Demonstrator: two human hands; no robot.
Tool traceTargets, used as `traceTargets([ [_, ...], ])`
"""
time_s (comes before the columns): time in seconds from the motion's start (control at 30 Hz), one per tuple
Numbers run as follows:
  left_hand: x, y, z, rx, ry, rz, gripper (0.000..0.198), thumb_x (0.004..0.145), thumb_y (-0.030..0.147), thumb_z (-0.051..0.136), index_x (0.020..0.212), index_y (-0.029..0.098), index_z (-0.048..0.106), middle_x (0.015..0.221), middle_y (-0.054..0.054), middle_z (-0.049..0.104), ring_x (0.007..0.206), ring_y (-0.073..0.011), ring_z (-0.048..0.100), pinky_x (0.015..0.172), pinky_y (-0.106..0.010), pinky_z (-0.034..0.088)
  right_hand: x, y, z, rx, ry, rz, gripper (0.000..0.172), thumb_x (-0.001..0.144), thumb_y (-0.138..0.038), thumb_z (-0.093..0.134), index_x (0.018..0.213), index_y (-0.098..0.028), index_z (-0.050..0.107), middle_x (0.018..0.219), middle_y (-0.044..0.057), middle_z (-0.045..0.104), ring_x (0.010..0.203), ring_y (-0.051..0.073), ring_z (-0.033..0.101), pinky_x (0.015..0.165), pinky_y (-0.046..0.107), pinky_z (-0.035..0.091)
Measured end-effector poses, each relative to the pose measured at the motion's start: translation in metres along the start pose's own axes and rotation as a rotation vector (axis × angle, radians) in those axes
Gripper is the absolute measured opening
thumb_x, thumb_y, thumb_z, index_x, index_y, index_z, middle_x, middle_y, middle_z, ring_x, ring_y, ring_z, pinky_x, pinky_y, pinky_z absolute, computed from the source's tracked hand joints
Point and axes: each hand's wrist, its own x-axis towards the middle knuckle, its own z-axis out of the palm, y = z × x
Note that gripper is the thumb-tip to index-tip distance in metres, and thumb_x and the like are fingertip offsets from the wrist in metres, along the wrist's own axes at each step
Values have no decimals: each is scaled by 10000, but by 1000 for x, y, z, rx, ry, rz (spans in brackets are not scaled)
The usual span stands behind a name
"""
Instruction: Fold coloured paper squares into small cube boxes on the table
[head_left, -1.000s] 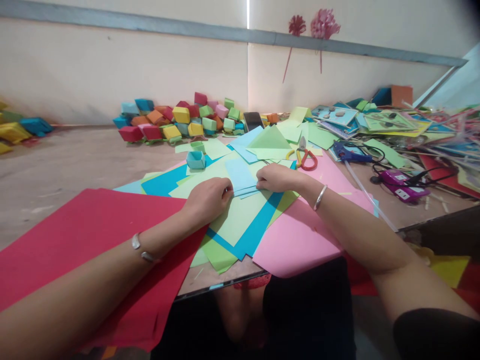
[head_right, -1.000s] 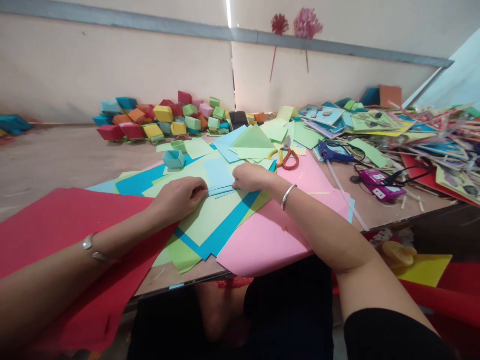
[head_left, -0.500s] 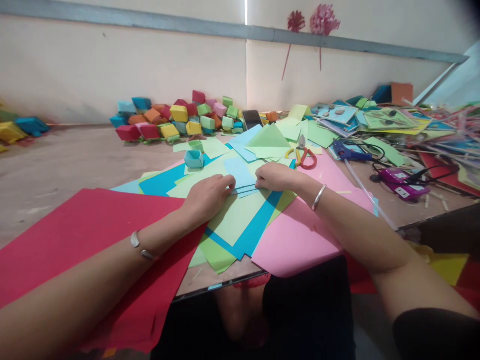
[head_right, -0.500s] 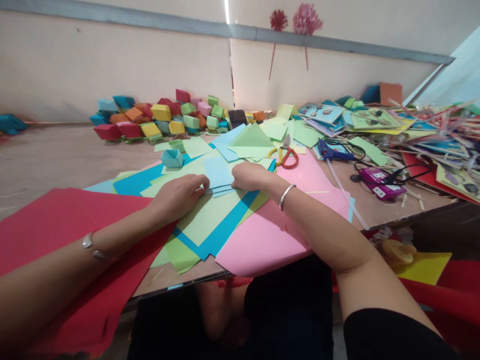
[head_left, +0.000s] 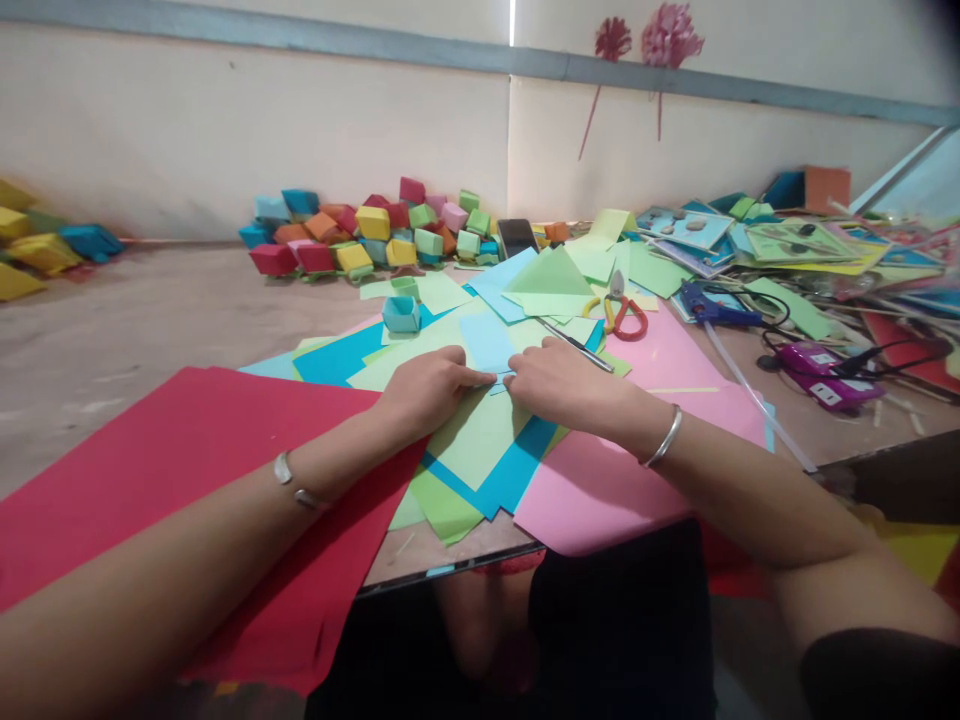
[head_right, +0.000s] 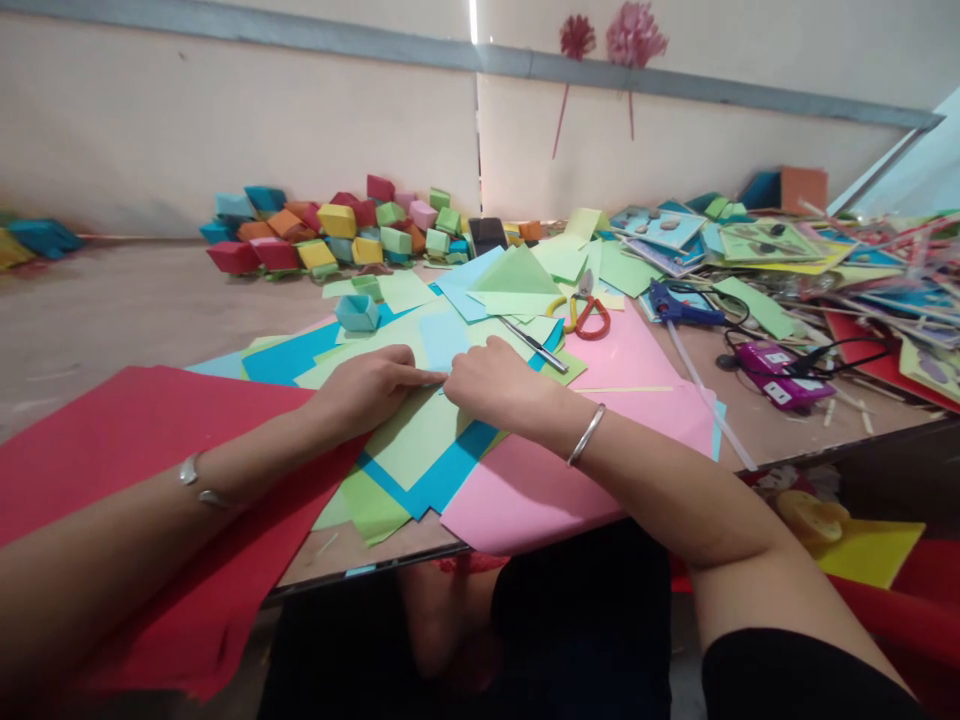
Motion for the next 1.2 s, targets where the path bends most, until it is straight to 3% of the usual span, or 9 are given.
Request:
traceTargets([
  [0.23, 0, 1, -1, -2, -18, -17, 369, 951, 287, 460, 1157, 291, 765, 848, -66, 611, 721, -211, 570, 604, -301, 359, -8, 10, -2, 8, -148, 96, 303, 852, 48, 495, 961, -83, 746, 853, 156, 710, 815, 228, 660, 605, 292, 335],
  [0.47, -3, 16, -11, 216, 102, 95, 346, 970, 244, 490, 1122, 386, 766, 954, -109, 600, 898, -283, 528, 757, -393, 358, -6, 15, -5, 50, -145, 112, 347, 827, 38, 488, 985, -101, 765, 901, 164, 725, 817, 230, 671, 632, 303, 390],
  [0.6, -5, 19, -14, 258, 63, 176, 360, 964, 217, 481, 1097, 376, 775, 977, -113, 620, 950, -300, 509, 805, -435, 344, -4, 16, -3, 55, -123, 120, 372, 818, 42, 489, 1007, -117, 768, 878, 155, 730, 831, 240, 677, 647, 315, 408],
  [0.77, -9, 6, -28, 329, 25, 220, 395, 932, 138, 457, 952, 301, 817, 871, -93, 635, 909, -283, 511, 812, -424, 322, -4, 17, -1, 20, -117, 109, 370, 831, 45, 499, 1046, -125, 749, 854, 141, 722, 806, 222, 674, 618, 278, 398],
  [0.9, -12, -10, -41, 321, -50, 308, 355, 911, 136, 512, 867, 307, 820, 777, -55, 617, 844, -242, 521, 833, -394, 314, -3, 18, 0, 1, -120, 97, 372, 817, 50, 512, 1054, -124, 742, 820, 128, 708, 776, 210, 666, 603, 267, 393],
  [1.07, -16, -23, -47, 259, -79, 302, 340, 904, 158, 520, 841, 311, 818, 726, -49, 600, 800, -222, 527, 828, -371, 333, -3, 18, 1, -7, -129, 97, 369, 783, 64, 521, 1018, -117, 742, 807, 125, 691, 754, 198, 651, 583, 266, 381],
  [1.2, -12, -29, -48, 222, -84, 304, 320, 824, 146, 531, 606, 237, 747, 687, -62, 616, 776, -211, 522, 803, -366, 358, -3, 18, 0, -3, -120, 95, 357, 767, 73, 536, 986, -119, 742, 807, 122, 689, 739, 194, 643, 588, 269, 378],
])
